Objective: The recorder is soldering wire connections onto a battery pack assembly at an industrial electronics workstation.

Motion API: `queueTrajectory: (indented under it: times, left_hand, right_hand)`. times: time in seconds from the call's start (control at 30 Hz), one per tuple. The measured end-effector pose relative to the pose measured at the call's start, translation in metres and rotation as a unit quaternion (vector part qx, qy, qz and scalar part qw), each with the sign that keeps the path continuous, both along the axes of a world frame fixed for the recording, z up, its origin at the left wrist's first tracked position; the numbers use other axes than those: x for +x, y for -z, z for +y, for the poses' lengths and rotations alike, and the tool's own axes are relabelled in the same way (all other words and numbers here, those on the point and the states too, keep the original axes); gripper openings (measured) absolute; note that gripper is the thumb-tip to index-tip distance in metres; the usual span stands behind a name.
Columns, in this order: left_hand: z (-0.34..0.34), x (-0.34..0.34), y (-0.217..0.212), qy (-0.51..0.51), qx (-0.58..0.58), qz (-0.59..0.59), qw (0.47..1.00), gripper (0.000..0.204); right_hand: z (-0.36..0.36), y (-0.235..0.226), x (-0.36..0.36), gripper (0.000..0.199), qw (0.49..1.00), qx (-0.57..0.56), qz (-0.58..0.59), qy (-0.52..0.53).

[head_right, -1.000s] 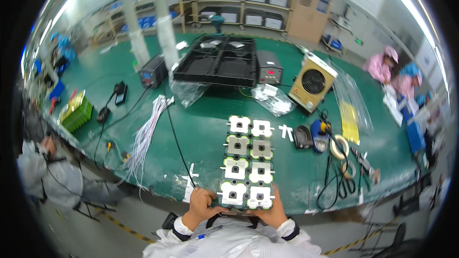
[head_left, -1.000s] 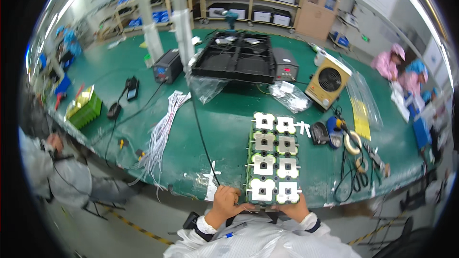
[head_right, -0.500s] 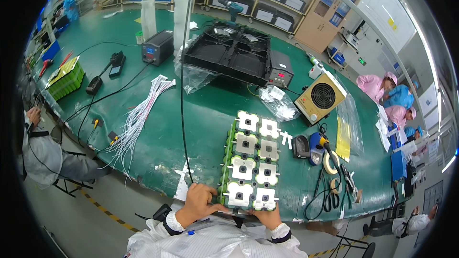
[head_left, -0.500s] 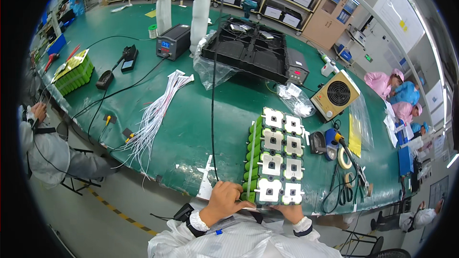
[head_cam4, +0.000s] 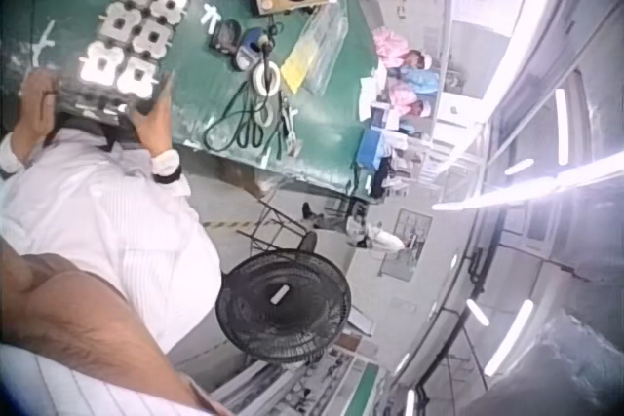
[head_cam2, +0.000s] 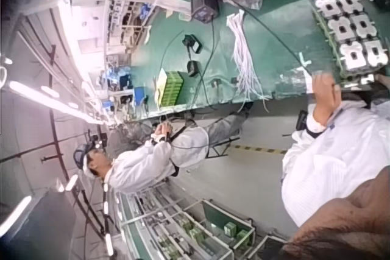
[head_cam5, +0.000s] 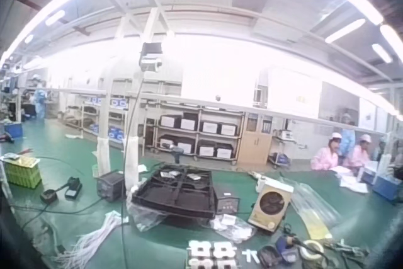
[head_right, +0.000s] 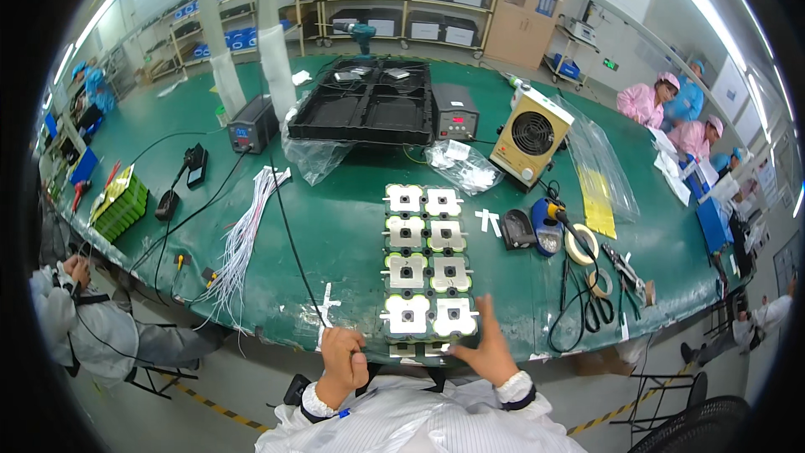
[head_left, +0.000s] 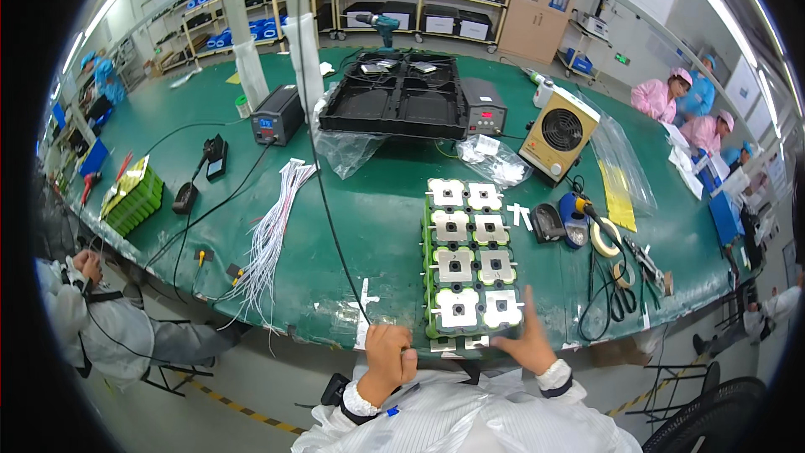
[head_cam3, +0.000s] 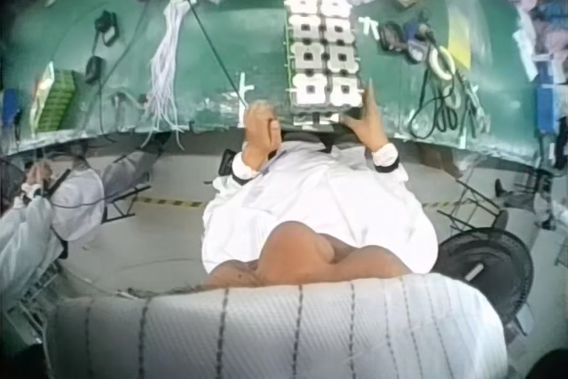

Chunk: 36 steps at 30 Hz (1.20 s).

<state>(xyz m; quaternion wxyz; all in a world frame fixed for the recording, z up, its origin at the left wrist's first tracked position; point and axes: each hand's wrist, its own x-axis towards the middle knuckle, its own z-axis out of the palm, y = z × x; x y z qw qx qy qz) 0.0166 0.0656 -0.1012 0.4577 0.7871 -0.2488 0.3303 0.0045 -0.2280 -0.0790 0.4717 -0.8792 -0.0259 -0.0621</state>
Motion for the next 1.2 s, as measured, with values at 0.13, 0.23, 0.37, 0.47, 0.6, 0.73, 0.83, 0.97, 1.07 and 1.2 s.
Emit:
queueTrajectory:
  times: [0.13,0.23,0.37,0.47,0.6,0.73,0.83,0.97,1.07,1.2]
  left_hand:
    - [-0.004,-0.018,-0.038,0.0,0.116,-0.041,0.992,0.012]
    - [-0.021,-0.024,-0.071,0.043,0.18,-0.087,0.979,0.009]
    - [-0.042,-0.018,-0.108,0.106,0.21,-0.124,0.964,0.011]
    - [-0.053,-0.016,-0.124,0.124,0.175,-0.14,0.967,0.008]
    - [-0.063,-0.012,-0.132,0.133,0.165,-0.158,0.965,0.009]
    - [-0.061,-0.004,-0.132,0.109,0.192,-0.166,0.961,0.008]
    - [-0.056,0.003,-0.128,0.036,0.217,-0.192,0.956,0.01]
    - [-0.046,0.003,-0.124,0.017,0.248,-0.177,0.952,0.009]
    - [-0.043,0.006,-0.128,0.025,0.238,-0.177,0.955,0.008]
    - [-0.041,0.005,-0.139,0.08,0.177,-0.18,0.964,0.007]
  right_hand:
    - [-0.013,-0.044,-0.02,0.057,0.971,0.153,-0.13,0.127]
    - [-0.021,-0.084,-0.041,0.034,0.97,0.027,-0.241,0.007]
    - [-0.007,-0.105,-0.047,0.027,0.925,-0.071,-0.322,-0.187]
    - [-0.006,-0.105,-0.05,0.026,0.928,-0.076,-0.331,-0.156]
    - [-0.015,-0.1,-0.051,0.02,0.94,-0.027,-0.315,-0.129]
    - [-0.032,-0.099,-0.048,0.02,0.92,-0.111,-0.374,-0.033]
    - [-0.045,-0.098,-0.044,0.02,0.91,-0.205,-0.361,0.003]
    - [-0.053,-0.098,-0.039,0.021,0.93,-0.181,-0.319,-0.032]
    - [-0.055,-0.103,-0.036,0.022,0.948,-0.014,-0.294,-0.119]
    - [-0.054,-0.11,-0.03,0.023,0.949,0.121,-0.217,-0.196]
